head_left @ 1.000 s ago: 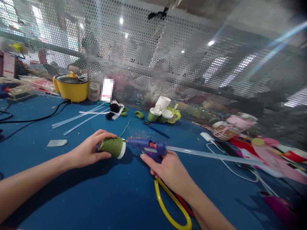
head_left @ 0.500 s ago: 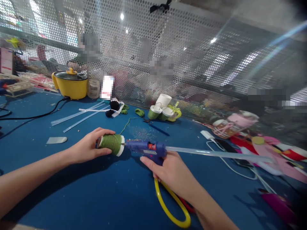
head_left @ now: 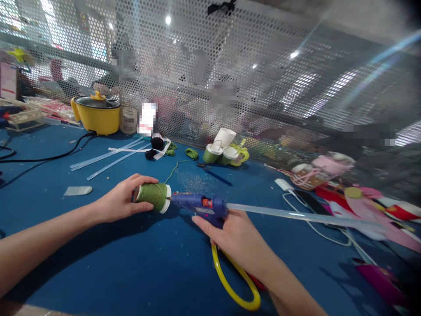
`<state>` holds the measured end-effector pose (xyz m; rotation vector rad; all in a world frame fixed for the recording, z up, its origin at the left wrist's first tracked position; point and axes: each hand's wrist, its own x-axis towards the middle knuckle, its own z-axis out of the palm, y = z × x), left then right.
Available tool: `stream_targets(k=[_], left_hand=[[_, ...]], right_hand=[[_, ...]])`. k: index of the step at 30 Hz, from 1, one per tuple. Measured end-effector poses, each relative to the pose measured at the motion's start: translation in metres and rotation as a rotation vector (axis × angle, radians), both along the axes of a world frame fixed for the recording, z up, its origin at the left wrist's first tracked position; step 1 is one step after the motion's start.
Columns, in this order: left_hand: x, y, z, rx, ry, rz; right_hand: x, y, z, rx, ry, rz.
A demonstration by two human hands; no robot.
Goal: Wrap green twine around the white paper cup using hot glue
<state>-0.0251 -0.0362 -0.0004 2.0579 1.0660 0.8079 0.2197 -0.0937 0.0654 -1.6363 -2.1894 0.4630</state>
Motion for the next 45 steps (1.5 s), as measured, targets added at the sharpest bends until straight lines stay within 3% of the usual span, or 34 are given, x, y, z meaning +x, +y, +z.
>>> stream_targets(k=[12,18,29,45], left_hand=[[0.0,-0.002,0.005,0.057,0.055,-0.023],[0.0,-0.005,0.009,0.093,0.081,-0.064],[0.001,-0.005,0.008,0.105,0.091,-0.085],[0.002,-0.004,0.008,0.022,0.05,-0.035]], right_hand=[[-0.001,0.002,-0.001,0.003,-0.022,-0.069],[0.001,0.005,-0.002,-0.092,0.064,-0.122],[-0.005,0.011,-0.001,-0.11,0.135,-0.151],[-0.005,0.004,0.005,-0.15,0.123,-0.143]])
